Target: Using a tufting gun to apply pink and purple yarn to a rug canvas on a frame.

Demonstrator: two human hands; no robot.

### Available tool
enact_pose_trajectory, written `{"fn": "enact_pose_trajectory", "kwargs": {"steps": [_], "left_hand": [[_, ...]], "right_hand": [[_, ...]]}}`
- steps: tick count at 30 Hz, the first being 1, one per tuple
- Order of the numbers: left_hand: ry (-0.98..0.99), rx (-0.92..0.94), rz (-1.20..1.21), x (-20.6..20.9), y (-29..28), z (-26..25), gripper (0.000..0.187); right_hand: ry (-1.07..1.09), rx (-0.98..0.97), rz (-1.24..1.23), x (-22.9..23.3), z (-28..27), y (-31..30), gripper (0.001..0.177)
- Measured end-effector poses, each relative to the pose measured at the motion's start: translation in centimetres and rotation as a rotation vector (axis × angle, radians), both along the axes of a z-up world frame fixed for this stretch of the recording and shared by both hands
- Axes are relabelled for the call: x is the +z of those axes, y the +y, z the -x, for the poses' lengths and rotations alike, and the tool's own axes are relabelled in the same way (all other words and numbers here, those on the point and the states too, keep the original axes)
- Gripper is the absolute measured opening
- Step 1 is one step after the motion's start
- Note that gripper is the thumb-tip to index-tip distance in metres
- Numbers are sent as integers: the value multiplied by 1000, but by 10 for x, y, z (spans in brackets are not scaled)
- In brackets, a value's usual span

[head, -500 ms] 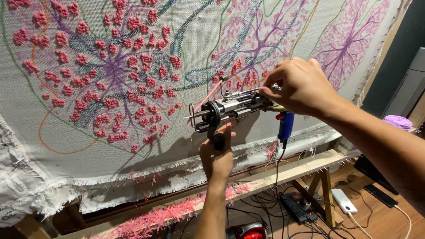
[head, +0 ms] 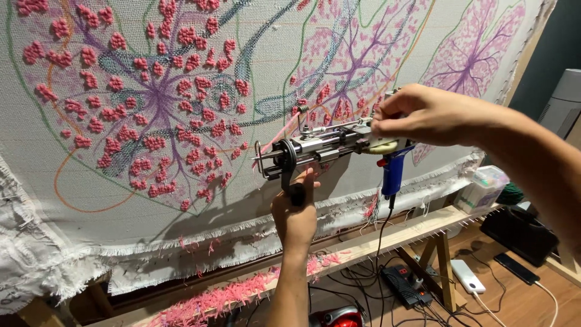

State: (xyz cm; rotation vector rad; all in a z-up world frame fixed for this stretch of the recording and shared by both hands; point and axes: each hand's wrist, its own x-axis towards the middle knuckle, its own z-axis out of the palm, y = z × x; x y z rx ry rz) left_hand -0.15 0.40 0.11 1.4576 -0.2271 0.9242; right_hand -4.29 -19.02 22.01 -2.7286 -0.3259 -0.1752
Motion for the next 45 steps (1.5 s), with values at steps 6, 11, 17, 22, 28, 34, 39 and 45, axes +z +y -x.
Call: {"fn": "enact_pose_trajectory", "kwargs": {"steps": [6,11,17,22,28,34,39,45], "left_hand": [[-20,-39,11,-4,2,-5,24],[47,-182,205,-5,4,-6,21],[-77,-177,190,-18,6,-19,24],[-18,-152,147,-10,13,-9,27],[-2,-341,222,-8,8,-10,29],[21,-380,128,-9,-13,-13,31],[-17,-516,111,-19,-47,-27,30],[308,-621,41,18,-88,5,41]], "right_hand": [[145,73,205,13,24,-9,44],[-54,51,43,12,15,-45,36],[-338,195,-544,-15,-12,-104,44],[-141,112,-1031,-60,-26,-131,78],[183,155,-914,-138,-49,-137,88],[234,178,-899,-150,-46,-137,68],[356,173,-957,-152,-32,-177,53],[330,183,-1112,-149,7,-224,45]]}}
